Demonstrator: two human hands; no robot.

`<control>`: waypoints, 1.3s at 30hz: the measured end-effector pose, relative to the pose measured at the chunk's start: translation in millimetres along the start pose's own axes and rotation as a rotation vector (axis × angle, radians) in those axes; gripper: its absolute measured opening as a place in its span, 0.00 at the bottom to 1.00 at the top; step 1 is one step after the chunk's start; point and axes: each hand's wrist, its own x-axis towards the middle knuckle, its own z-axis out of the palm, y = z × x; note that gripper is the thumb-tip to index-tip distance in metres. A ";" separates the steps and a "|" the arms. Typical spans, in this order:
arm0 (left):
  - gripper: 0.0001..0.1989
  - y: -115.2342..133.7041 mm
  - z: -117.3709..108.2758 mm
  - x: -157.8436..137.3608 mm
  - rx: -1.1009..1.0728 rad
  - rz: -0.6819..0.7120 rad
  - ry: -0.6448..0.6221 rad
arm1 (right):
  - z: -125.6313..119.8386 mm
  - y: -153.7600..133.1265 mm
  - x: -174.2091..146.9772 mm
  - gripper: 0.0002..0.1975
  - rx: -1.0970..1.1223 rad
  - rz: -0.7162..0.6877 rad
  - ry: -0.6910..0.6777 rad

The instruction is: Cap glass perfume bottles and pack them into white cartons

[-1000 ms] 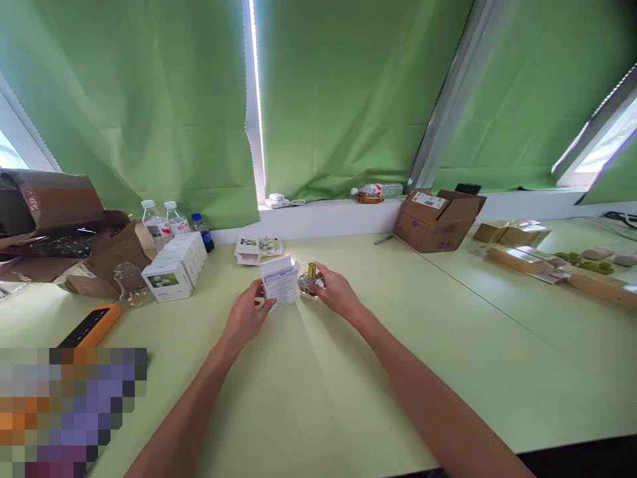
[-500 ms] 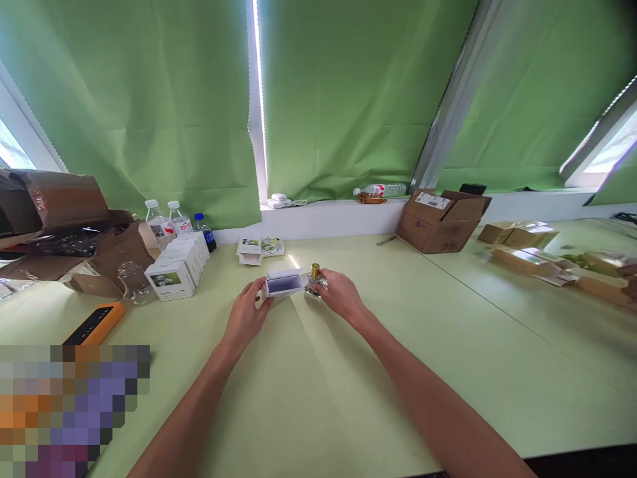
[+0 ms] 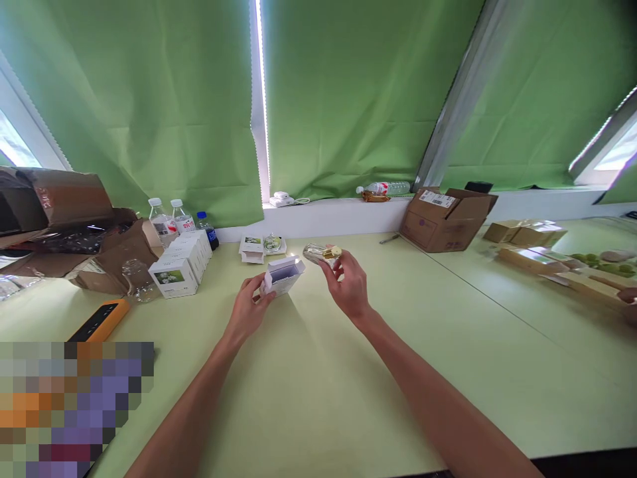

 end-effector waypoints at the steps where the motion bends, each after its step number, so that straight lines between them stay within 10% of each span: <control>1: 0.20 0.8 0.1 -0.3 -0.005 -0.012 -0.002 | -0.7 -1.4 -0.3 0.16 0.023 -0.038 0.016; 12: 0.22 -0.8 -0.7 1.4 -0.057 -0.018 -0.035 | -2.4 -14.7 -8.5 0.21 0.041 -0.441 -0.076; 39: 0.25 10.1 1.9 1.3 -0.315 -0.139 -0.091 | 5.5 -18.2 -18.4 0.24 0.059 -0.550 -0.237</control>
